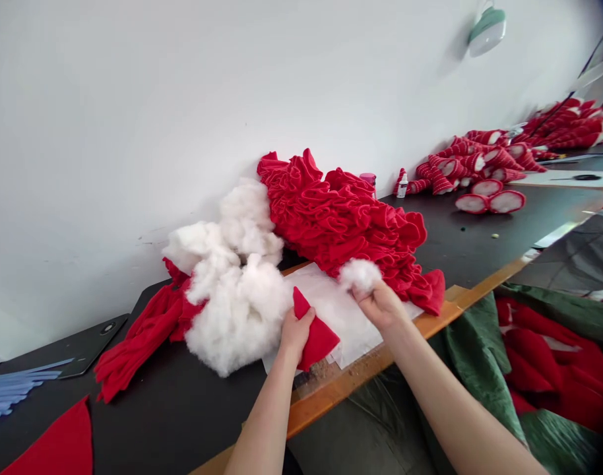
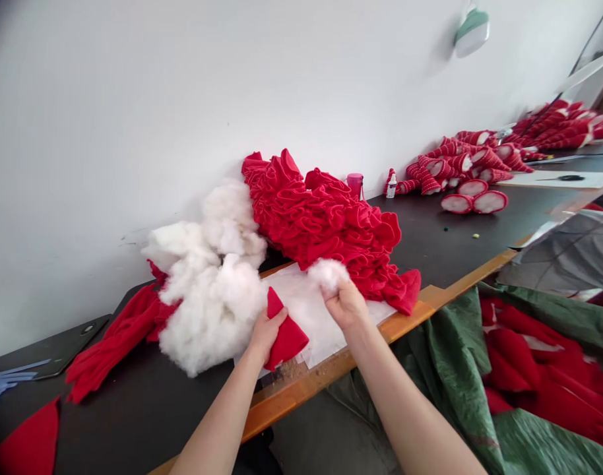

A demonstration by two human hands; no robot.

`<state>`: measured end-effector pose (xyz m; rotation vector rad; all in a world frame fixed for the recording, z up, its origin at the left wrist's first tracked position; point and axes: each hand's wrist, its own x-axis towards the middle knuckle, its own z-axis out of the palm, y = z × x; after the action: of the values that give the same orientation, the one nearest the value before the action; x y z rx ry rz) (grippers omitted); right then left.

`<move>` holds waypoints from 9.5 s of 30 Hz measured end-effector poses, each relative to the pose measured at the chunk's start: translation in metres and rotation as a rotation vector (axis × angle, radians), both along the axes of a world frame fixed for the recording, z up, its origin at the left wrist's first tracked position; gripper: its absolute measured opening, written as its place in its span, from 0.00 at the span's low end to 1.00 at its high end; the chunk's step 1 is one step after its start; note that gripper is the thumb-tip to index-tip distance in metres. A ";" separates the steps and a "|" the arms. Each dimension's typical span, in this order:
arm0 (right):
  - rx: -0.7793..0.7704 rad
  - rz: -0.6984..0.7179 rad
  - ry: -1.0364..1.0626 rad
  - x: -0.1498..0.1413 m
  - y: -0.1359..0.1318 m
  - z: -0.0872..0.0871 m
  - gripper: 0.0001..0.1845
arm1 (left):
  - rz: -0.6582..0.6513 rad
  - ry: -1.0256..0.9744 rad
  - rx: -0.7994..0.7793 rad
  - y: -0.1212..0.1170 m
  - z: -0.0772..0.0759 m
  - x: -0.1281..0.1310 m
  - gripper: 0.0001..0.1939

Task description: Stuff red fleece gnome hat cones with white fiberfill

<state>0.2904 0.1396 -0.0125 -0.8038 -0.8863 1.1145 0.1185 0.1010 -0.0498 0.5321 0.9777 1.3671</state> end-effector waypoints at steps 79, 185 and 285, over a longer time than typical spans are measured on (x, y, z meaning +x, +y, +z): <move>0.193 0.111 -0.477 -0.001 -0.119 -0.010 0.06 | -0.095 -0.224 -0.187 -0.031 0.035 -0.021 0.13; 0.392 0.086 -0.756 -0.133 -0.155 -0.012 0.07 | 0.353 1.285 0.318 -0.154 0.041 -0.084 0.07; 0.458 0.421 -0.572 -0.202 -0.152 -0.020 0.11 | 0.509 -0.488 -0.046 -0.149 0.030 -0.109 0.08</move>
<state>0.0888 -0.0123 -0.0322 -0.5643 -1.7816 0.9845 0.0093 -0.0476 -0.0194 -0.1080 0.7583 1.8091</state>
